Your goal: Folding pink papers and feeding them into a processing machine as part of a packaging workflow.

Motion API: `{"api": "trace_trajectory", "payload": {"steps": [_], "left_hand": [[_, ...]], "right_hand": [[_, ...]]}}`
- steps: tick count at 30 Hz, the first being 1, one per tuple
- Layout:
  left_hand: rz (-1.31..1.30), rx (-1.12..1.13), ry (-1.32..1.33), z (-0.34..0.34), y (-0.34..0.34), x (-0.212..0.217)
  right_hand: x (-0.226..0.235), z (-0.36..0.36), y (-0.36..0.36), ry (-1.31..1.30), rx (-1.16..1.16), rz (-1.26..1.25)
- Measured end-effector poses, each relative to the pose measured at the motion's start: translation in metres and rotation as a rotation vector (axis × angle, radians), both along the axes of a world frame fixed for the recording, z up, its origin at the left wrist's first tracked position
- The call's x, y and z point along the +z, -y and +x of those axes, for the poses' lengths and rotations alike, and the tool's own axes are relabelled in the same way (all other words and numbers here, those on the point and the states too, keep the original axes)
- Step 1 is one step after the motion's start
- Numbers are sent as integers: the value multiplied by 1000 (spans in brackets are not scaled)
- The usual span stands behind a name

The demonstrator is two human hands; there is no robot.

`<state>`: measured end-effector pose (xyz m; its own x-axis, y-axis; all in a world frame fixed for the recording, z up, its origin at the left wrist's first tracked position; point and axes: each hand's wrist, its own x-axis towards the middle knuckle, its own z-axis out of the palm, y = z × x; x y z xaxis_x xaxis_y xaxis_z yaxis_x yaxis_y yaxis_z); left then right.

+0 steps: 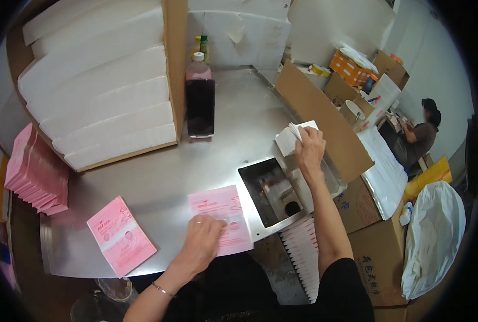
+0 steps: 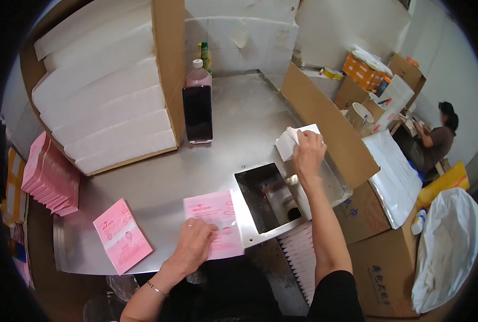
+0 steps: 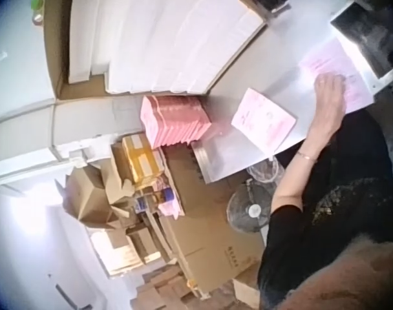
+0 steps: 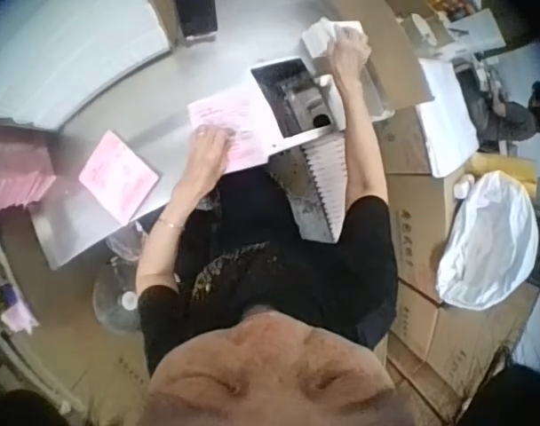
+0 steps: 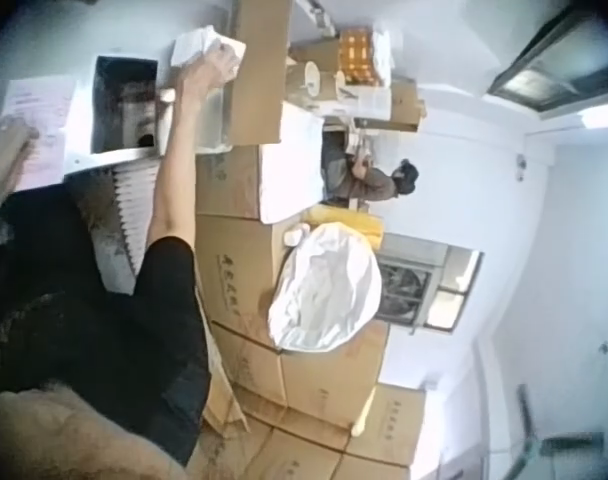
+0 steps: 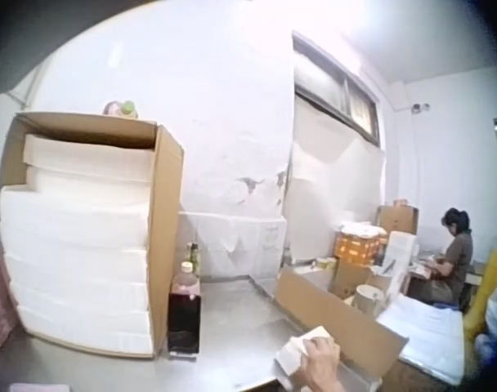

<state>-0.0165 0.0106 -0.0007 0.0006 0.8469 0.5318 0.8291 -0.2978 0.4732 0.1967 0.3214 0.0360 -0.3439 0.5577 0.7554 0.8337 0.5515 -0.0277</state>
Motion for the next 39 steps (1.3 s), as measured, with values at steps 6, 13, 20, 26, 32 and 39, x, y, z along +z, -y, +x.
{"api": "trace_trajectory", "payload": {"steps": [6,13,20,26,32,39], "left_hand": [[-173,170,-127,-1,10,13],[-64,426,-220,18,-12,9],[-177,327,-323,-6,7,3],[-237,344,-343,12,0,15],[-70,301,-347,1,-5,1],[-88,281,-402,3,-1,10]], "right_hand": [[-37,-43,187,208,788,106],[-32,-109,188,471,616,-274],[9,-43,89,-87,325,-50],[-9,4,1,75,49,-315],[-19,31,76,-9,53,-199],[1,23,84,16,-21,-129]]}}
